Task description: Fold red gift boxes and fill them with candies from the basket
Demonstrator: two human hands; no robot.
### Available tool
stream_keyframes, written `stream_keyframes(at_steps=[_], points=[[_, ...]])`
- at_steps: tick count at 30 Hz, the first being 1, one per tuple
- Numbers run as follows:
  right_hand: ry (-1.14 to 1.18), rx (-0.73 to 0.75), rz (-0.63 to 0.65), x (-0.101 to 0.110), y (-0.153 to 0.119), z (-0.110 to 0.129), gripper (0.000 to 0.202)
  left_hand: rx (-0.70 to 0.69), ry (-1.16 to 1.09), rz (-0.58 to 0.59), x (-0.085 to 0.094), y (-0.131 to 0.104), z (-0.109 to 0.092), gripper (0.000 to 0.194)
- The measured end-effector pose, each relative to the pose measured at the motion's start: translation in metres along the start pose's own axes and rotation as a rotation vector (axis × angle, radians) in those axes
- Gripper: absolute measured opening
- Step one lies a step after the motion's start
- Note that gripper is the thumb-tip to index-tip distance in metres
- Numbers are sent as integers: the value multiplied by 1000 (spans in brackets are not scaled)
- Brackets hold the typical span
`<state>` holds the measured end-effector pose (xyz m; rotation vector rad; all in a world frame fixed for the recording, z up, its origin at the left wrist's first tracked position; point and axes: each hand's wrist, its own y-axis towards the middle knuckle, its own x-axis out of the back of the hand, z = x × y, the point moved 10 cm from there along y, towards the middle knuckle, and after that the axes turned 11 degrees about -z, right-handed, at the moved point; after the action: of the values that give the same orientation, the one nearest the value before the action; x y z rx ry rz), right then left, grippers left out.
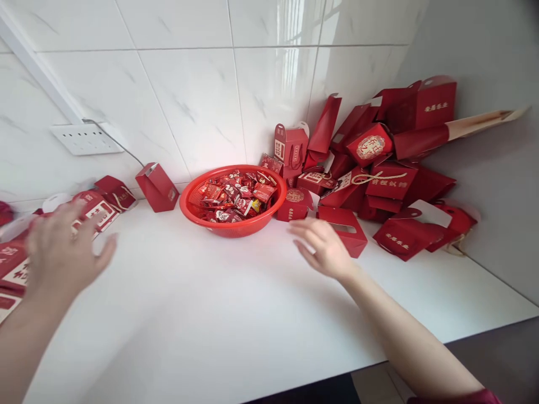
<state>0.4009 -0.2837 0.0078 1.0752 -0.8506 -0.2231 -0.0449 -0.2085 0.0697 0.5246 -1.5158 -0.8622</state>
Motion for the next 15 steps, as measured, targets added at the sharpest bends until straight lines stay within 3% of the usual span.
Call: stream_keyframes(at_steps=[2, 4, 7, 10, 12, 15], points=[[-104, -142, -146, 31, 2, -42, 25, -431, -166, -14, -8, -15, -100, 45], [-163, -285, -318, 61, -5, -82, 19, -699, -416, 136, -23, -50, -184, 41], [-261, -439, -481, 86, -24, -128, 17, -780, -590, 571, -63, -103, -272, 60], [-348, -503, -528, 98, -38, -152, 17, -735, -691, 750, -86, -126, -314, 65], [-408, -505, -549, 109, -40, -155, 18, -687, -718, 804, -97, -129, -318, 65], [-491, -526, -585, 127, -41, -153, 21, -618, -745, 813, -105, -125, -308, 63]])
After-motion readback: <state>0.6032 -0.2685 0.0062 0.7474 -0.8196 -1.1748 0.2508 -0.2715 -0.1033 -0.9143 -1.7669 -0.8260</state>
